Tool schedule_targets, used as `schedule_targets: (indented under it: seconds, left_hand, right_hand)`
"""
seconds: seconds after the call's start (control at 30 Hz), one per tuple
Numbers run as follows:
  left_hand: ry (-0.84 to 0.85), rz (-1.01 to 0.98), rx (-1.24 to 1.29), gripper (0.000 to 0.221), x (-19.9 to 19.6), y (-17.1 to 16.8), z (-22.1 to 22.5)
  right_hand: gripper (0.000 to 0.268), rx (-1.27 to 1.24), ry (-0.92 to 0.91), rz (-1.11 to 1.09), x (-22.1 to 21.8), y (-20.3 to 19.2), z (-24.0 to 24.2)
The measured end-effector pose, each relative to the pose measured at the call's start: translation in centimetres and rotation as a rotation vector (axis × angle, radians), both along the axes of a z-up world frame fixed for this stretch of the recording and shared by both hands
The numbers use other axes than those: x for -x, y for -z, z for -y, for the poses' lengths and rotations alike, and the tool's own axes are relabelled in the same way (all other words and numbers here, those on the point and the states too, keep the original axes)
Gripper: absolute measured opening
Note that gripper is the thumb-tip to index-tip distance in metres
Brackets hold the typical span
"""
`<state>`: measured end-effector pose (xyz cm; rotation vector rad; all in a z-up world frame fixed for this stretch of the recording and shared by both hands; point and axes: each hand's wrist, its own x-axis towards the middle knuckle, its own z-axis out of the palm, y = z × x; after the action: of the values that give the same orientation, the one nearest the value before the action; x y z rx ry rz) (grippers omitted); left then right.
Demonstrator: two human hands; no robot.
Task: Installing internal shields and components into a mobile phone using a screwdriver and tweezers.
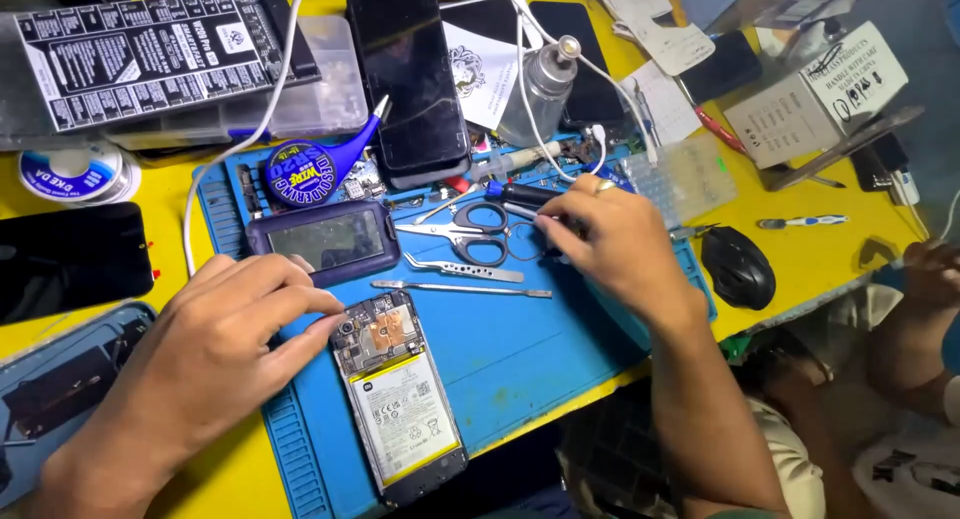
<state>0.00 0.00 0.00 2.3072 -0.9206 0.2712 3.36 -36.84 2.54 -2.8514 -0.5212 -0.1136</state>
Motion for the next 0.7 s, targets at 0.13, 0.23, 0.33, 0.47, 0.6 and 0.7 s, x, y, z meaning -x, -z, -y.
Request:
schedule_targets:
  seconds: [0.13, 0.23, 0.33, 0.47, 0.6, 0.7]
  left_hand:
    - [0.000, 0.011, 0.014, 0.011, -0.1, 0.0, -0.1]
    - [-0.014, 0.023, -0.026, 0.013, -0.2, 0.1, -0.4]
    - [-0.038, 0.051, -0.047, 0.013, -0.2, 0.5, -0.5]
    - [-0.034, 0.061, -0.122, 0.017, 0.1, 0.4, -0.3]
    - [-0.013, 0.069, -0.148, 0.016, 0.0, 0.9, -0.1]
    - [-0.054, 0.086, -0.130, 0.012, 0.1, 1.5, 0.0]
  right_hand:
    - [0.012, -0.030, 0.071, 0.007, -0.6, -2.3, -0.3]
    - [0.015, -0.141, 0.088, 0.220, -0.7, -3.9, 1.9]
    - [0.020, -0.246, 0.274, 0.327, 0.0, -4.7, 4.8]
    - [0.027, -0.289, 0.508, 0.357, 0.9, -4.7, 8.3]
    - [0.025, -0.327, 0.633, 0.257, 2.1, -5.4, 8.4]
    - [0.031, -0.302, 0.619, 0.277, 3.0, -4.2, 10.7]
